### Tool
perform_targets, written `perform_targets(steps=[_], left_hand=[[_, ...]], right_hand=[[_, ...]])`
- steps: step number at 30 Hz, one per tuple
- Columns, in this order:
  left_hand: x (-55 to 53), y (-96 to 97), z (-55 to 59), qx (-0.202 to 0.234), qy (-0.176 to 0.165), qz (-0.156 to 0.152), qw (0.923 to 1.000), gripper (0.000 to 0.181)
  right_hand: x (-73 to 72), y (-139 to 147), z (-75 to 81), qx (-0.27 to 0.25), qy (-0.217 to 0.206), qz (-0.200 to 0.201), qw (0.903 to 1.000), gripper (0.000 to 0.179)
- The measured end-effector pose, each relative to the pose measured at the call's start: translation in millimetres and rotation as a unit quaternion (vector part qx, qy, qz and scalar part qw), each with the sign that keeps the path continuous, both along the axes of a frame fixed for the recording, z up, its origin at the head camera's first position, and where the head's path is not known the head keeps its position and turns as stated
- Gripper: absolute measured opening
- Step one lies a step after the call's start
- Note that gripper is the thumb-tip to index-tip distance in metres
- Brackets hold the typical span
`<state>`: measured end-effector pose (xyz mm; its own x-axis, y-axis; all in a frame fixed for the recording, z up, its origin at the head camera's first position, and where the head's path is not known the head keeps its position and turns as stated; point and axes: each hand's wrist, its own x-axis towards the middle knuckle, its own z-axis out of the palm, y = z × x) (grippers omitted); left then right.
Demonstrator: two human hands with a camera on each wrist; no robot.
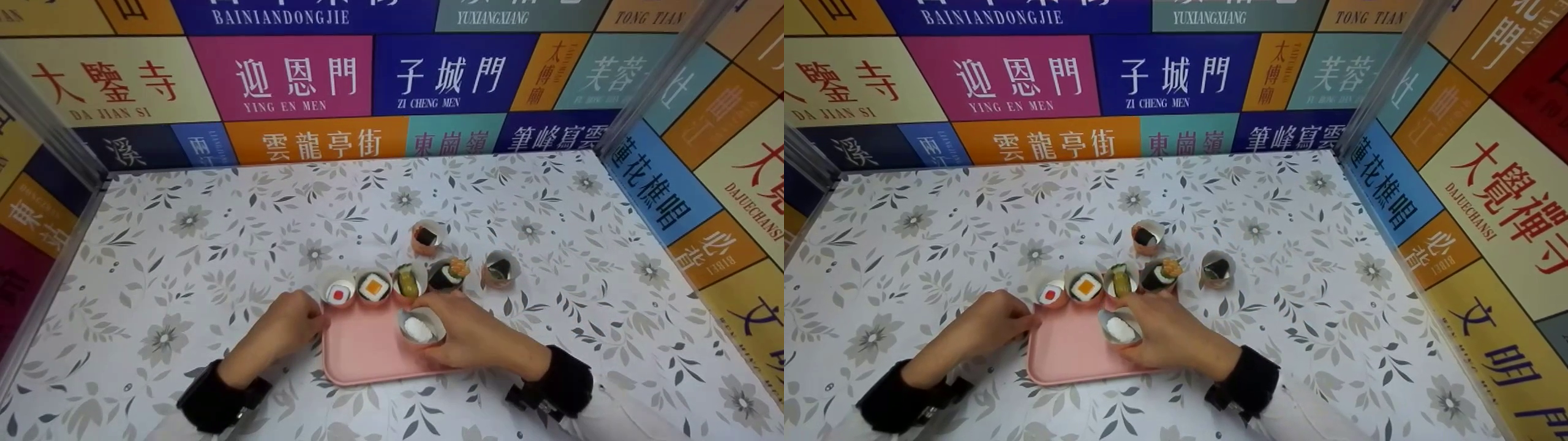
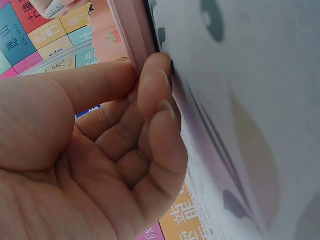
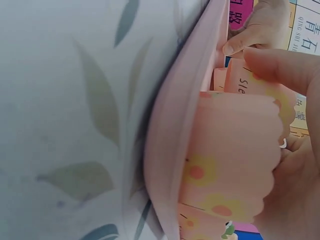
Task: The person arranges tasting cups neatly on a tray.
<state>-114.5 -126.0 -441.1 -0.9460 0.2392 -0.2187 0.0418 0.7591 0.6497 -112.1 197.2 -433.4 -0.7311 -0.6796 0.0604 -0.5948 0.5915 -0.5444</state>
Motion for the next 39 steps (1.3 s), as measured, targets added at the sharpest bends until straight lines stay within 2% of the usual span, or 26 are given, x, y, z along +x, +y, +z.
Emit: perform_targets(steps=[8, 14, 23, 29, 39], left_hand=[[-0.2, 0.6, -0.6, -0.003, -0.01, 0.006, 0.9999, 0.052], [-0.1, 1.8, -0.4, -0.005, -0.011, 0.009, 0.9999, 0.051], [-0.3, 1.6, -0.1, 0.002, -0.018, 0.009, 0.9998, 0.051], [-0.6, 0.5, -1.7, 0.009, 0.001, -0.003, 1.0, 0.052], [-0.3, 1.1, -0.7, 0.003, 0.007, -0.003, 1.0, 0.052]], right_hand=[[0.2, -1.3, -4.4, 0.038, 0.0, 0.003, 0.9993, 0.056], [0.5, -0.5, -5.9, 0.056, 0.026, 0.013, 0.998, 0.056], [-0.6, 4.0, -6.3, 0.062, 0.067, 0.033, 0.9953, 0.065], [0.6, 8.2, -6.0, 0.058, 0.091, 0.04, 0.9933, 0.074], [2.8, 15.6, -3.3, 0.06, 0.05, 0.027, 0.9966, 0.084]])
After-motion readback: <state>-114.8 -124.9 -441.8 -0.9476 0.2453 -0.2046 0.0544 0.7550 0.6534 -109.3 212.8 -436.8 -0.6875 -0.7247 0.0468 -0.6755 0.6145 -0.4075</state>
